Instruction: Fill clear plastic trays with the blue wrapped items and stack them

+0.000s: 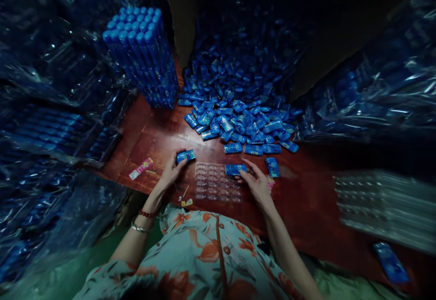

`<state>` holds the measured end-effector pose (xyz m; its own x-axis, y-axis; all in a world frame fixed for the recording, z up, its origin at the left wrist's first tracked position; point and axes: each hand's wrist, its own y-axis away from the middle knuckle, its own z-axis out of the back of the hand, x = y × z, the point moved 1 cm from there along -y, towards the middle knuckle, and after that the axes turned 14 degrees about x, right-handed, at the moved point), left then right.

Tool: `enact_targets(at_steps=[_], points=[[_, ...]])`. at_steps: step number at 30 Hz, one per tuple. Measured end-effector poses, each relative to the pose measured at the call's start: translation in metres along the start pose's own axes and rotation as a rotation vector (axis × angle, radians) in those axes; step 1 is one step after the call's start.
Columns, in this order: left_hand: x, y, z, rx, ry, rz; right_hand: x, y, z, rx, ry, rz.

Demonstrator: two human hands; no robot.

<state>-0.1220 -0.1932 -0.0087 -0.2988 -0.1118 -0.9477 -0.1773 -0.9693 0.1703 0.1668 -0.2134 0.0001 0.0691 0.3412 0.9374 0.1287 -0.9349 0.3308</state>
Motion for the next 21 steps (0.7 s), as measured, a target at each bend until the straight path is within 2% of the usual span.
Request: enact_targets(at_steps=[4, 9, 13, 15, 17, 21], points=[[0.000, 0.012, 0.000, 0.063, -0.123, -0.106, -0.003, 0.004, 0.004, -0.054, 0.021, 0.002], [-0.005, 0.027, -0.001, -0.020, -0.227, -0.100, -0.006, 0.006, 0.001, -0.088, -0.005, 0.010], [-0.022, 0.030, -0.009, -0.058, -0.301, -0.121, -0.002, 0.004, -0.006, -0.097, 0.034, 0.072], [-0.032, 0.028, -0.018, -0.053, -0.343, -0.146, 0.003, 0.003, -0.011, -0.084, 0.167, 0.145], [-0.041, 0.023, -0.030, 0.002, -0.388, -0.185, 0.010, 0.001, -0.017, -0.036, 0.391, 0.261], [-0.046, 0.014, -0.053, 0.171, -0.528, -0.193, 0.017, -0.002, -0.022, 0.159, 0.737, 0.456]])
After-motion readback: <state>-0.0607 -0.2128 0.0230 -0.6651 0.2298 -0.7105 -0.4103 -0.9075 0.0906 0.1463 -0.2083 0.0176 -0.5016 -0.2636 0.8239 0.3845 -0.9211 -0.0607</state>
